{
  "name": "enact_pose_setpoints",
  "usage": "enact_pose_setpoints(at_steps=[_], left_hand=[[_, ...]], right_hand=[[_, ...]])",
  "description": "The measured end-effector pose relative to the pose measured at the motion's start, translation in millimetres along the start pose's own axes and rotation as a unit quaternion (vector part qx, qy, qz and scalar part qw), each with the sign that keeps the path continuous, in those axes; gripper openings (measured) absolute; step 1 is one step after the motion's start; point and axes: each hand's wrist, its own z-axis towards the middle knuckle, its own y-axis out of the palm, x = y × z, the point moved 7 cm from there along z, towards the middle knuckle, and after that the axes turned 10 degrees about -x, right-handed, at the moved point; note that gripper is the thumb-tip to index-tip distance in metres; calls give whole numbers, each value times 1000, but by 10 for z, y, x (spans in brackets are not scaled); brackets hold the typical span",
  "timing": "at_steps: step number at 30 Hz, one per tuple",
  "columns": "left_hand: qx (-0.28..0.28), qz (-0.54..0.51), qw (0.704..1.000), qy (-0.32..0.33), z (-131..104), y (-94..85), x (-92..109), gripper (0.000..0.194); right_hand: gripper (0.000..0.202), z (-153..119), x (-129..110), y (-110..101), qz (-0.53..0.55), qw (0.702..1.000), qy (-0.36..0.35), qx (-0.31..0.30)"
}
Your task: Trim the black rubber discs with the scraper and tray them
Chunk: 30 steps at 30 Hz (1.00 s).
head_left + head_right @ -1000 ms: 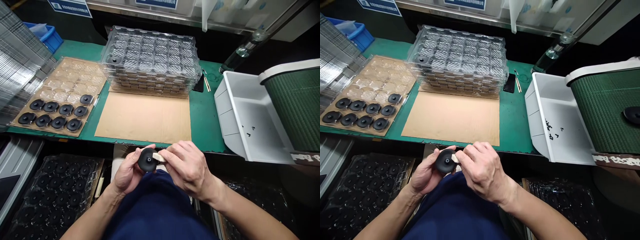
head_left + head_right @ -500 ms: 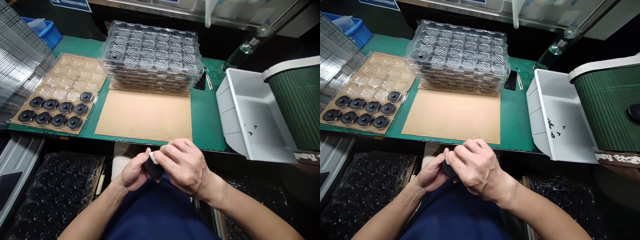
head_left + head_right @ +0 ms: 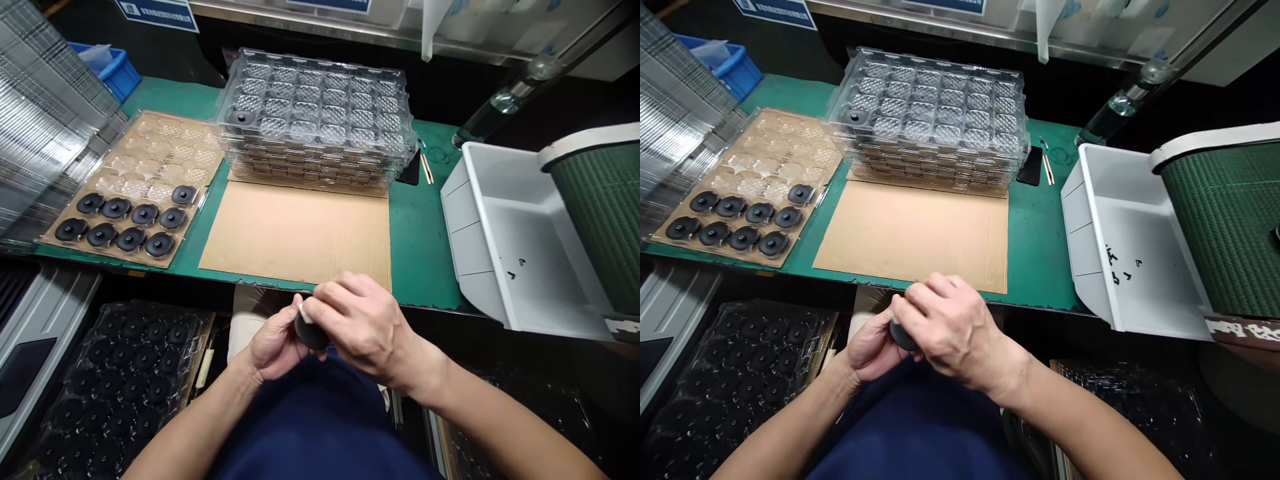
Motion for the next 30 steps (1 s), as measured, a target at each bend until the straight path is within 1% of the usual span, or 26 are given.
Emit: enact_pose_setpoints(at_steps=[1,2,3,4,6,7,8,10,12,14,15,16,17,18,19,20,22,23,24,26,30], left_hand=[[-7,-16,1000,0,4,12,-3,38],[-7,-31,999,17,-2,16,29,35],[0,-42,998,49,-19,9,91,32],[10,-45,995,88,-48,-6,170,32],[28,-27,987,155,-123,-43,319,45],[33,-11,985,172,-156,-63,367,52],[39,3,983,178,-180,-85,392,56],[45,16,986,162,-191,-128,370,54],[33,5,993,114,-158,-138,264,43],[6,-21,998,53,-110,-101,120,34],[-4,-36,999,34,-93,-79,68,30],[-11,-49,998,27,-81,-61,41,26],[-12,-61,998,32,-75,-50,41,22],[-8,-69,996,50,-75,-49,70,19],[0,-70,995,78,-84,-55,124,20],[7,-61,992,110,-102,-62,194,28],[28,-17,985,167,-159,-73,341,53],[41,14,981,191,-194,-74,409,61],[53,44,976,209,-230,-69,464,65],[72,81,966,236,-293,-51,541,63],[88,90,956,265,-359,-22,583,55]], right_hand=[[23,39,-36,-21,-7,1000,-29,1],[23,67,-49,-43,-17,999,-35,9],[23,82,-39,-65,-23,999,-17,21],[23,81,-11,-76,-22,999,17,32],[26,40,50,-41,3,995,91,29],[28,13,68,-6,18,993,116,18],[28,-10,75,29,29,991,129,4],[25,-25,81,63,26,990,134,-14],[21,19,60,49,6,994,103,-20],[19,102,-16,36,-4,999,25,-33],[19,140,-66,27,-8,999,-20,-37],[20,168,-110,16,-12,998,-56,-37],[21,189,-133,3,-17,997,-70,-32],[21,202,-131,-10,-24,998,-62,-21],[21,204,-104,-25,-30,999,-29,-7],[21,192,-58,-31,-29,999,21,4],[24,128,29,-4,3,993,118,9],[25,90,47,26,27,989,146,4],[25,61,44,61,51,986,157,-4],[23,25,14,117,82,985,151,-15],[25,-25,37,116,75,983,168,21]])
